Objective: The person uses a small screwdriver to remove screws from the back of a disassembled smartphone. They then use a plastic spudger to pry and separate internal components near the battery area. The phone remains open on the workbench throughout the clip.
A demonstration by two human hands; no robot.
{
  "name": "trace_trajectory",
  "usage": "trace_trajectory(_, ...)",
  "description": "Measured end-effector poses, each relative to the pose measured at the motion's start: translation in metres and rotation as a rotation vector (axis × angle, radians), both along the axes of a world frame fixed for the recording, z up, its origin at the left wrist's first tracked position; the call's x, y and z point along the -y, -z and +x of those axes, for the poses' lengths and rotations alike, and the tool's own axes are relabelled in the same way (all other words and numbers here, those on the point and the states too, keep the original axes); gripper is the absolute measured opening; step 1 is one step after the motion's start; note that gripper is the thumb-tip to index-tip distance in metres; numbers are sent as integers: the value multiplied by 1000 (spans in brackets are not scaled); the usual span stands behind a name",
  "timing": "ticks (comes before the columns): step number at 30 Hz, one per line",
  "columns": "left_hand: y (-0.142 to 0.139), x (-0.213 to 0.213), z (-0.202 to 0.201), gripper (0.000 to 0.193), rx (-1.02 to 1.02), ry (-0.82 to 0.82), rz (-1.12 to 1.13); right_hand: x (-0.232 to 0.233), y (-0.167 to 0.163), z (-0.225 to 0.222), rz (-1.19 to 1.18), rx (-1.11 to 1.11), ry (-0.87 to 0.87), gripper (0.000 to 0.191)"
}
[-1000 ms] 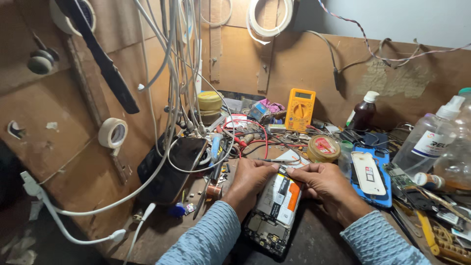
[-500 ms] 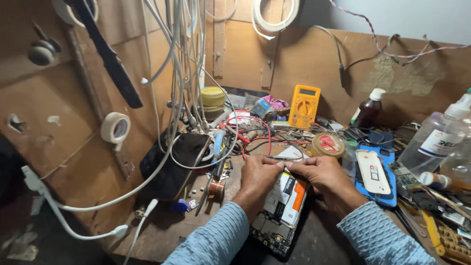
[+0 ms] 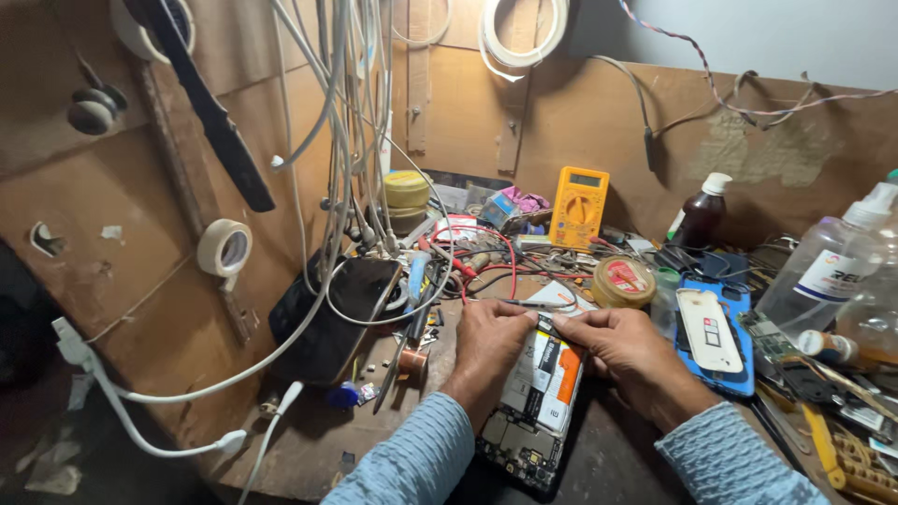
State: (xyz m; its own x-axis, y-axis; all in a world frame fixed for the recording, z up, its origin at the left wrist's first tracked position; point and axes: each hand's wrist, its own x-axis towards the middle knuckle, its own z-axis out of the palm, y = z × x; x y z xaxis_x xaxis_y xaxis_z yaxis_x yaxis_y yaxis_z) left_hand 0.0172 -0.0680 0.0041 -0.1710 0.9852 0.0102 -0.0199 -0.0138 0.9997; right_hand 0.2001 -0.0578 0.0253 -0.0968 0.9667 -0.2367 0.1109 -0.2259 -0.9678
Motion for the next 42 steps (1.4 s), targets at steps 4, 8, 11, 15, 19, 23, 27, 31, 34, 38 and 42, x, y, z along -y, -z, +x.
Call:
trace_trajectory(4, 4, -7, 0, 26, 29, 22, -23, -2, 3, 1, 55, 85, 20, 24)
trace_trajectory(8, 10, -13, -6, 31, 296, 197, -93, -6, 6, -2, 64, 58, 52, 24)
trace_trajectory(11, 14, -18, -12, 31, 299, 240, -114, -9, 9, -4, 56, -2, 44, 24)
trace_trajectory(15, 14, -24, -8, 27, 321, 211, -73, -9, 9, -1, 100, 97, 25, 27)
trace_trajectory(19, 13, -26, -3, 23, 352, 146, -119, -7, 4, 6, -6, -6, 40, 28)
trace_trajectory(23, 12, -27, -2, 22, 349, 105, -153, -2, -4, 16, -43, 3, 16, 29)
trace_trajectory(27, 11, -30, -5, 21, 396, 186, -113, -1, -7, 14, -55, 93, 38, 25)
trace_trajectory(31, 10, -36, -14, 22, 302, 286, -153, 0, -7, 12, 31, 58, 43, 24)
trace_trajectory(34, 14, -38, -19, 24, 214, 362, -155, 1, -5, 11, 47, 40, 34, 23)
trace_trajectory(38, 13, -40, -19, 25, 166, 410, -110, 2, -6, 12, 39, 39, 21, 23)
trace_trajectory(42, 6, -33, -20, 24, 72, 344, -123, 4, -13, 11, -15, 73, 27, 23)
